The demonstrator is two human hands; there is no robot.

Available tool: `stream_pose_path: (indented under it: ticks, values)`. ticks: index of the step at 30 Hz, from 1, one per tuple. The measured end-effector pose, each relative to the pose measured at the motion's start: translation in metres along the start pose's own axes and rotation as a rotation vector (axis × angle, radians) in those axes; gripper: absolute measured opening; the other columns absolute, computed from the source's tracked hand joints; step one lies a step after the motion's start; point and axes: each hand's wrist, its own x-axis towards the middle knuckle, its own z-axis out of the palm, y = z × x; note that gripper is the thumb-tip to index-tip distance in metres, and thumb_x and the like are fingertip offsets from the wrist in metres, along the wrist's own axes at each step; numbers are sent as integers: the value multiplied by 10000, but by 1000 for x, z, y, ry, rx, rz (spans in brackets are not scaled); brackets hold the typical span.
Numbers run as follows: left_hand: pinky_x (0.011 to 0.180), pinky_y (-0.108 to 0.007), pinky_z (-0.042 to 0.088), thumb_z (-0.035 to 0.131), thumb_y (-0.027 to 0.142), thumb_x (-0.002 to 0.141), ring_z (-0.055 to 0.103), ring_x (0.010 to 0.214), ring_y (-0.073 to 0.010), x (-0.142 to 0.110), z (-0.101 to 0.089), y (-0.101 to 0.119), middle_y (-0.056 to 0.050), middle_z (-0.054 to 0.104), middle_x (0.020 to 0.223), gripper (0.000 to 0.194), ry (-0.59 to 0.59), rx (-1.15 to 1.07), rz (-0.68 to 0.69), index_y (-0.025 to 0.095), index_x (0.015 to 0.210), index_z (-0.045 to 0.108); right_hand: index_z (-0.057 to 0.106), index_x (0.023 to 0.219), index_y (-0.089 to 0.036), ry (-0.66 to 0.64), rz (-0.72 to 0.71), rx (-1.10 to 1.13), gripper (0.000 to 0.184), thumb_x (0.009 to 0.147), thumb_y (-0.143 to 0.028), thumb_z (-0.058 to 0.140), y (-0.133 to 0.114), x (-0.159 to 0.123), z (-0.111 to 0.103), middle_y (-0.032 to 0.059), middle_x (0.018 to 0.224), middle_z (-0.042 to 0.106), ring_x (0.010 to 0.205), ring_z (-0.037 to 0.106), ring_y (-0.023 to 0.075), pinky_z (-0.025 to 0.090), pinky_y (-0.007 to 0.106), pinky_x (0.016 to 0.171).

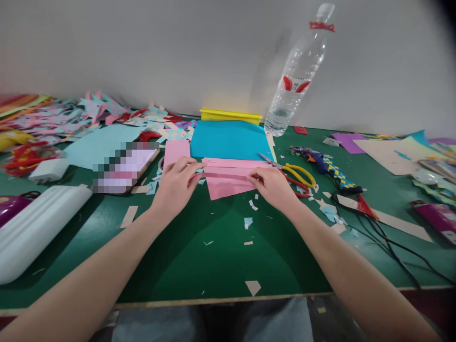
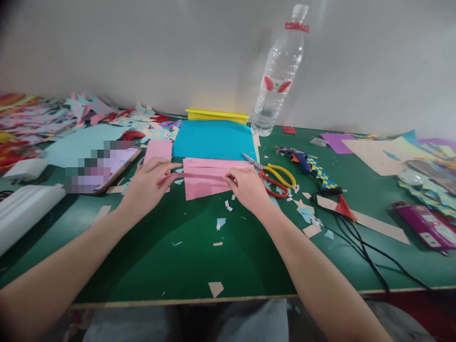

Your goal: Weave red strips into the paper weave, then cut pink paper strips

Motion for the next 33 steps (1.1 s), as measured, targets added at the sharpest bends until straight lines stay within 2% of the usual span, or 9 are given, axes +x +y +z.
stream_pose_path:
  ticks: [7, 11, 16, 25, 33]
  values:
    - [933, -406, 415, 436, 211, 931, 536, 1071, -245, 1, -1, 0, -76, 550, 1120, 294, 22, 7, -57, 261, 1211, 510, 564, 827, -197, 26, 108, -5, 176, 918, -256, 426, 4, 2, 1, 12, 647, 644, 595, 582, 175, 400, 322, 675]
    - [972, -459, 368, 465, 263, 919, 491, 1126, -286, 1, 0, 1, -82, 563, 1155, 268, 65, 80, -91, 243, 1182, 518, 562, 853, -193, 65, 204, -46, 173, 907, -253, 409, 10, 2, 4, 28, 646, 634, 598, 578, 200, 378, 318, 617]
    - [969, -449, 362, 462, 264, 912, 455, 1149, -300, 0, 0, 4, -107, 534, 1192, 295, 85, 116, -100, 209, 1200, 494, 595, 868, -178, 63, 273, -50, 206, 896, -246, 403, 18, 2, 6, 57, 683, 664, 638, 605, 228, 367, 314, 565]
    - [947, -435, 371, 455, 223, 901, 465, 1138, -278, 0, 0, 5, -89, 558, 1168, 245, -13, 86, -72, 198, 1128, 544, 656, 833, -177, 36, 262, -34, 194, 871, -255, 483, 16, 3, 5, 57, 735, 705, 674, 633, 214, 397, 304, 615]
    - [926, -423, 379, 463, 266, 911, 485, 1100, -253, -3, 5, 4, -75, 580, 1117, 196, -192, 22, 7, 197, 1020, 610, 626, 826, -169, 54, 242, -16, 171, 888, -232, 480, 11, 4, 3, 32, 676, 673, 608, 594, 182, 376, 299, 639]
